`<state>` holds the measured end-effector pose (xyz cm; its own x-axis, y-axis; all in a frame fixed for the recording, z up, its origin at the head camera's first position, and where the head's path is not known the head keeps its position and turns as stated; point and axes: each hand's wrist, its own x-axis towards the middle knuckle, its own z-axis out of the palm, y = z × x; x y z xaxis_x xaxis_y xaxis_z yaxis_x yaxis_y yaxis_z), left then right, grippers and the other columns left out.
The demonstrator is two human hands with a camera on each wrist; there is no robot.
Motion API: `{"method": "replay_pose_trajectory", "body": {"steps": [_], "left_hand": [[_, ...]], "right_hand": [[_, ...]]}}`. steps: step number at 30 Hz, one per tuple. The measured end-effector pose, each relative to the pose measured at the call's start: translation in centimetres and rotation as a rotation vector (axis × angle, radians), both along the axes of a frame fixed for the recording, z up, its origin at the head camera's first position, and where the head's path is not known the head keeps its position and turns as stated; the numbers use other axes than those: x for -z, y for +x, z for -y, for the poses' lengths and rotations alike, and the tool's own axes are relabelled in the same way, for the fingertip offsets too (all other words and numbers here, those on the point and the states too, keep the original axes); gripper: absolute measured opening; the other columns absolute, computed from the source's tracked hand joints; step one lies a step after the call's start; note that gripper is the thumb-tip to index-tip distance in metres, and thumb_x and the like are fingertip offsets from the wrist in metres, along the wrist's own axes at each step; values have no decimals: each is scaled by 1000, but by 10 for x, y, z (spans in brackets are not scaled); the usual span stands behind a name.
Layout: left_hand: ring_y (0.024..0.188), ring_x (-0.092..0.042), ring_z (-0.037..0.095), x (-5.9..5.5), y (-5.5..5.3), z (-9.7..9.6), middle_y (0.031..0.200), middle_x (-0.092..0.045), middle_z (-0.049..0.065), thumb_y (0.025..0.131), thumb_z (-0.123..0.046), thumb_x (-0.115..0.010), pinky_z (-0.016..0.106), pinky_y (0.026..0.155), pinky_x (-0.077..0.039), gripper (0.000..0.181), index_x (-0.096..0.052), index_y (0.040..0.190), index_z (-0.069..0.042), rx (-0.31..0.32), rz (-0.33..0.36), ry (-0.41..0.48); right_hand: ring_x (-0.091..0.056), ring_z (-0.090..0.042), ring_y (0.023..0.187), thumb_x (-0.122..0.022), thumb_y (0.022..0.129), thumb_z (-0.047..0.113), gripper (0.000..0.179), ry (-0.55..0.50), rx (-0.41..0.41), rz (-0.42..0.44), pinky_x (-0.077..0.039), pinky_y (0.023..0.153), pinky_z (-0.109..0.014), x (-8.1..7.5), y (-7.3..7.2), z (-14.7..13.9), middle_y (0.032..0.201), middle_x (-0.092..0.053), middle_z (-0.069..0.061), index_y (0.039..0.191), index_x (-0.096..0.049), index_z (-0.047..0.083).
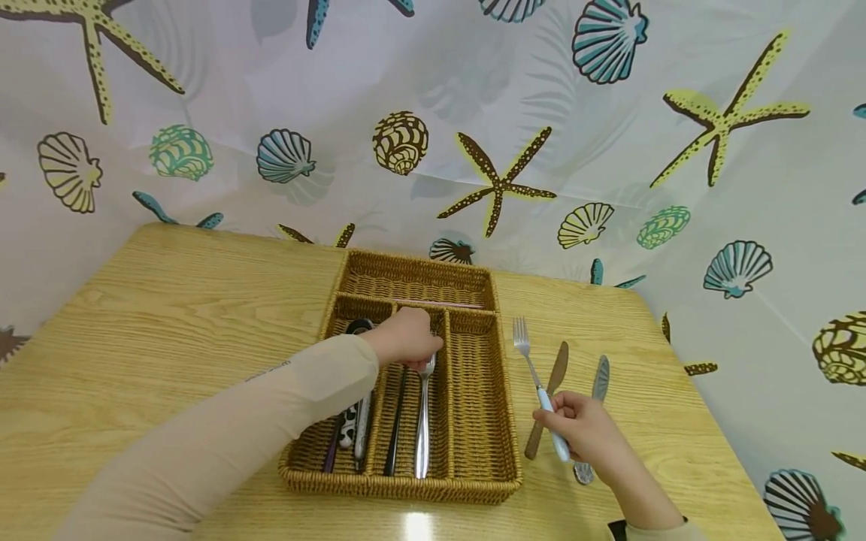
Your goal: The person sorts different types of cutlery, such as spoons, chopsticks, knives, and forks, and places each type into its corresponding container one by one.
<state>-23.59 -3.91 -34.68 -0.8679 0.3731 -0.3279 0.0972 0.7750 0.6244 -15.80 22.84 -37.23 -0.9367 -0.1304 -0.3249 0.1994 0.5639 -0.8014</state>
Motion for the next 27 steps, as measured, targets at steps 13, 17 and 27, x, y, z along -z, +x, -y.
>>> {"method": "replay_pose_trajectory", "body": {"steps": [13,17,27], "left_hand": [[38,-38,7,-2,6,-16,57,-64,8,96,-35,-52,21,46,-37,49,-70,64,-3,-17,27,99],[36,-37,7,4,9,-22,64,-68,12,94,-32,-55,20,41,-34,43,-72,71,0,-20,50,143],[37,-39,6,3,8,-18,48,-53,-1,95,-11,-47,18,41,-33,41,-60,57,-7,-99,135,200]], "right_hand": [[-32,-6,38,-62,90,23,26,-55,-141,-17,-29,39,-19,-3,1,57,57,-45,2,91,-50,0],[-37,-7,39,-64,88,24,27,-31,-179,-50,-31,38,-19,-2,2,76,58,-48,1,90,-50,1],[-40,-8,38,-64,89,32,33,-55,-188,-57,-38,38,-23,-2,2,89,56,-47,1,94,-51,2]]}}
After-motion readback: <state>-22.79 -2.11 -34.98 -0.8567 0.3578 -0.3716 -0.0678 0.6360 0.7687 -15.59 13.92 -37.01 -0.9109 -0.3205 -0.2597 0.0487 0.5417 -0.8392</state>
